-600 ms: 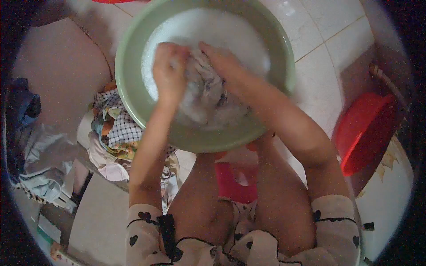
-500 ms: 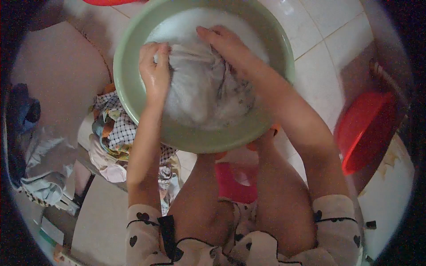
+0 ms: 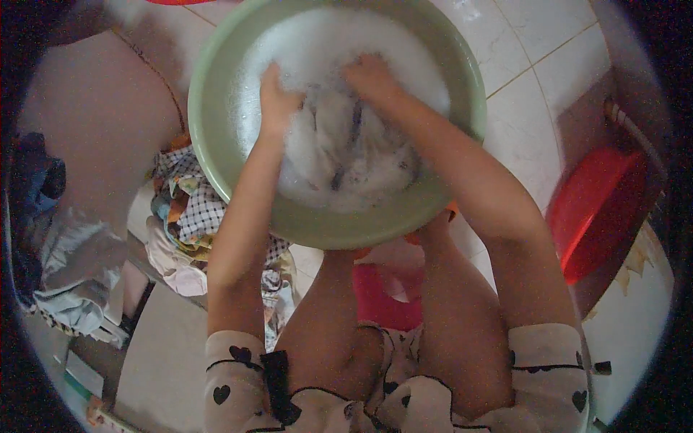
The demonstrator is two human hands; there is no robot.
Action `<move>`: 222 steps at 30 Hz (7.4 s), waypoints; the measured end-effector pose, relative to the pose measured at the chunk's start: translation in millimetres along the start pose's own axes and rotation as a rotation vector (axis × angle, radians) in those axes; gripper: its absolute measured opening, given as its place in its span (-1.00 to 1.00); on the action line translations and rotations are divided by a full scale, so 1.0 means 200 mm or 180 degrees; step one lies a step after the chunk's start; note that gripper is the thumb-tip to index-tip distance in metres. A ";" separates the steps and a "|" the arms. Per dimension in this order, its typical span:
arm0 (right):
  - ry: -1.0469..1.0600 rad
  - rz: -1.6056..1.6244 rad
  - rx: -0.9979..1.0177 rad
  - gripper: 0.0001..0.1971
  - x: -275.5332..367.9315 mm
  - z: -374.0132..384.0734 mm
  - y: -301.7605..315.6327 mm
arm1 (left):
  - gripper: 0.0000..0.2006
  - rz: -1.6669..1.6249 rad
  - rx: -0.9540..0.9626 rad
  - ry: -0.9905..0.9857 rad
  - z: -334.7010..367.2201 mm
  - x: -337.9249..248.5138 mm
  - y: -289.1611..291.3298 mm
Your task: The person washes a piece of clothing by hand in a basin of soapy water, scrubbing the fabric against itself and lifting it to check the progress.
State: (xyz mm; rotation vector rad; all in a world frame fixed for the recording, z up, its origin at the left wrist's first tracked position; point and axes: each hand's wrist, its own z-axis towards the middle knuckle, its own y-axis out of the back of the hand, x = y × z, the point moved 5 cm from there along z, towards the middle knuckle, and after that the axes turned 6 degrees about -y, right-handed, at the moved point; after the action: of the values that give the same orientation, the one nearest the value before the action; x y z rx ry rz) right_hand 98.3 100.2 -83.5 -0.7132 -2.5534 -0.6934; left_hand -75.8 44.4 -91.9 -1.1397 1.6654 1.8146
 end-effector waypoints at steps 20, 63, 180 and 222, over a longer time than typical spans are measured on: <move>-0.0440 0.4576 0.1922 -0.69 -0.21 -0.27 -0.24 | -0.94 0.1049 0.0883 -0.1189 -0.27 -0.86 -0.09; 0.0563 0.2771 0.1509 -0.34 -0.19 -0.81 0.24 | -0.59 -0.2825 -0.0267 0.2089 -0.43 -0.57 0.48; 0.0747 0.0318 -0.1118 -0.52 -0.15 -0.06 0.01 | -0.64 0.0912 0.0259 0.0446 -0.08 -0.12 -0.02; -0.0483 0.3012 0.0429 -0.55 -0.07 -0.25 0.06 | -0.74 -0.0597 -0.0168 0.0908 -0.08 -0.34 0.06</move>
State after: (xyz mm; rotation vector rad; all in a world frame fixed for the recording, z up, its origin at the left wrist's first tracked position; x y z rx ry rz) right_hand 127.4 75.7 -46.0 -1.7697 -1.9791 -0.1400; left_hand -42.6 41.7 -29.9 -1.5833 1.6028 1.6480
